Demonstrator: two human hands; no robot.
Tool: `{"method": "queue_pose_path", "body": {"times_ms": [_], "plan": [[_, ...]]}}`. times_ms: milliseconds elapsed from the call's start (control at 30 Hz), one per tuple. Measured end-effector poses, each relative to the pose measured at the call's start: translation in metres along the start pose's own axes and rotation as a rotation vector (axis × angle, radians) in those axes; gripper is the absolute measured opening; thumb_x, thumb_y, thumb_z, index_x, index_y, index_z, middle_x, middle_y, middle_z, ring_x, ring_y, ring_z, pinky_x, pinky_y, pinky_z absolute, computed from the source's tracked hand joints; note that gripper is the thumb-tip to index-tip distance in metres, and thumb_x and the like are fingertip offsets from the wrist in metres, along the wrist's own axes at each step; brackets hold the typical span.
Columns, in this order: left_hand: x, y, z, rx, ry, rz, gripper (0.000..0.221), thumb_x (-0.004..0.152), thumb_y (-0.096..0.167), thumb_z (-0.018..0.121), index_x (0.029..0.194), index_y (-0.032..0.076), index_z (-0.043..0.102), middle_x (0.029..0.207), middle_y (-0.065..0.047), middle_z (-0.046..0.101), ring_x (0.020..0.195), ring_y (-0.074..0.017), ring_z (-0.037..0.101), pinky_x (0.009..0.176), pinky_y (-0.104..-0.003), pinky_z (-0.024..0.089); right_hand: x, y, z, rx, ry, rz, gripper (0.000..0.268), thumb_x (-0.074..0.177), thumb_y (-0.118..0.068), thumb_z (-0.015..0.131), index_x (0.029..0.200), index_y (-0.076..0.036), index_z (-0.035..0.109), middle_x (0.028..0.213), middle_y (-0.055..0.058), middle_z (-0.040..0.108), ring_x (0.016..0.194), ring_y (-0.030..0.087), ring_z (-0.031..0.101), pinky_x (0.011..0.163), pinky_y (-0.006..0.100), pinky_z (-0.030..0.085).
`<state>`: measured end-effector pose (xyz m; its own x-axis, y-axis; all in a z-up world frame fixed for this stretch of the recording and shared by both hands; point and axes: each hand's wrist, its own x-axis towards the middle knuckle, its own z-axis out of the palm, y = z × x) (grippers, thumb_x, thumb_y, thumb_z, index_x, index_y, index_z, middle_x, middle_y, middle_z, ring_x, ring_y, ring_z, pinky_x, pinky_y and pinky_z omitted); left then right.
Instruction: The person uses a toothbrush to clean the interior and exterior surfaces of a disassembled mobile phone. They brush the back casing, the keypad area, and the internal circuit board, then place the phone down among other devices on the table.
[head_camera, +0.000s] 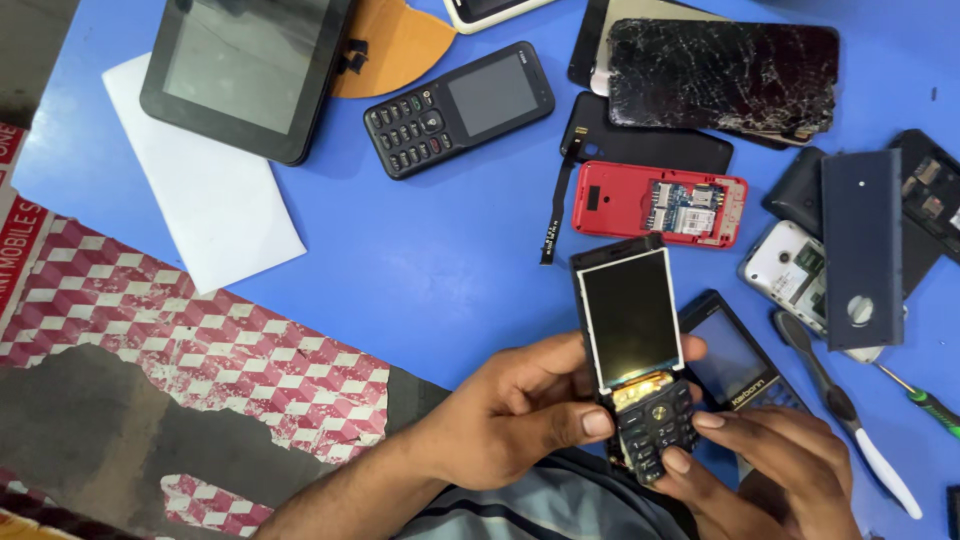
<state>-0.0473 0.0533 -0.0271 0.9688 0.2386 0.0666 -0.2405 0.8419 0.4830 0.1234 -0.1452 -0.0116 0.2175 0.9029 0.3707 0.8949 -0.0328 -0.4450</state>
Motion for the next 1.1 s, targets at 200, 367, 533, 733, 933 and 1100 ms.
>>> {"method": "queue_pose_path", "body": {"times_ms": [200,367,533,733,933,1100], "plan": [[-0.001,-0.001,-0.003,0.074,-0.005,-0.003,0.051,0.115,-0.002,0.051,0.162,-0.002,0.032,0.165,-0.015,0.041,0.148,-0.0218,0.042,0.130,-0.039,0.039,0.005,0.006,-0.004,0.363,-0.177,0.400,0.038,0.076,-0.004,0.081,0.112,-0.014,0.072,0.115,0.010,0.068,0.094,0.010,0.078,0.054,0.016,0.056],[0.000,-0.004,-0.006,0.054,-0.004,-0.013,0.053,0.114,-0.004,0.052,0.163,-0.001,0.032,0.165,-0.015,0.041,0.150,-0.0223,0.039,0.132,-0.039,0.037,-0.006,0.018,-0.002,0.449,-0.180,0.454,0.036,0.077,-0.001,0.081,0.111,-0.005,0.071,0.097,0.017,0.070,0.076,0.017,0.076,0.046,0.019,0.055],[0.002,-0.007,-0.007,-0.023,-0.004,-0.037,0.053,0.113,-0.005,0.050,0.162,-0.002,0.031,0.165,-0.017,0.039,0.153,-0.0246,0.040,0.130,-0.040,0.038,-0.014,0.022,-0.002,0.577,-0.173,0.676,0.044,0.072,0.001,0.085,0.113,-0.001,0.069,0.091,0.017,0.068,0.064,0.017,0.077,0.037,0.021,0.050],[0.002,-0.005,-0.005,-0.003,-0.001,-0.029,0.052,0.113,-0.008,0.048,0.162,-0.002,0.031,0.166,-0.017,0.039,0.155,-0.0254,0.040,0.130,-0.040,0.039,-0.001,0.006,-0.003,0.565,-0.108,0.585,0.042,0.076,0.006,0.082,0.115,-0.006,0.070,0.104,0.019,0.064,0.076,0.022,0.077,0.043,0.021,0.051],[0.001,-0.002,-0.004,-0.001,0.006,-0.034,0.052,0.112,-0.008,0.046,0.161,-0.001,0.031,0.166,-0.017,0.038,0.154,-0.0247,0.040,0.127,-0.039,0.040,0.017,-0.023,0.002,0.253,-0.074,0.306,0.044,0.076,0.007,0.079,0.111,-0.019,0.073,0.129,0.010,0.050,0.114,0.020,0.067,0.072,0.023,0.060],[0.001,-0.001,-0.004,0.005,-0.001,-0.035,0.051,0.113,-0.008,0.046,0.161,-0.002,0.032,0.167,-0.017,0.037,0.153,-0.0238,0.041,0.126,-0.038,0.042,0.026,-0.026,0.002,0.172,-0.110,0.210,0.047,0.078,0.017,0.069,0.111,-0.017,0.073,0.128,0.011,0.047,0.121,0.025,0.058,0.083,0.029,0.061]]}}
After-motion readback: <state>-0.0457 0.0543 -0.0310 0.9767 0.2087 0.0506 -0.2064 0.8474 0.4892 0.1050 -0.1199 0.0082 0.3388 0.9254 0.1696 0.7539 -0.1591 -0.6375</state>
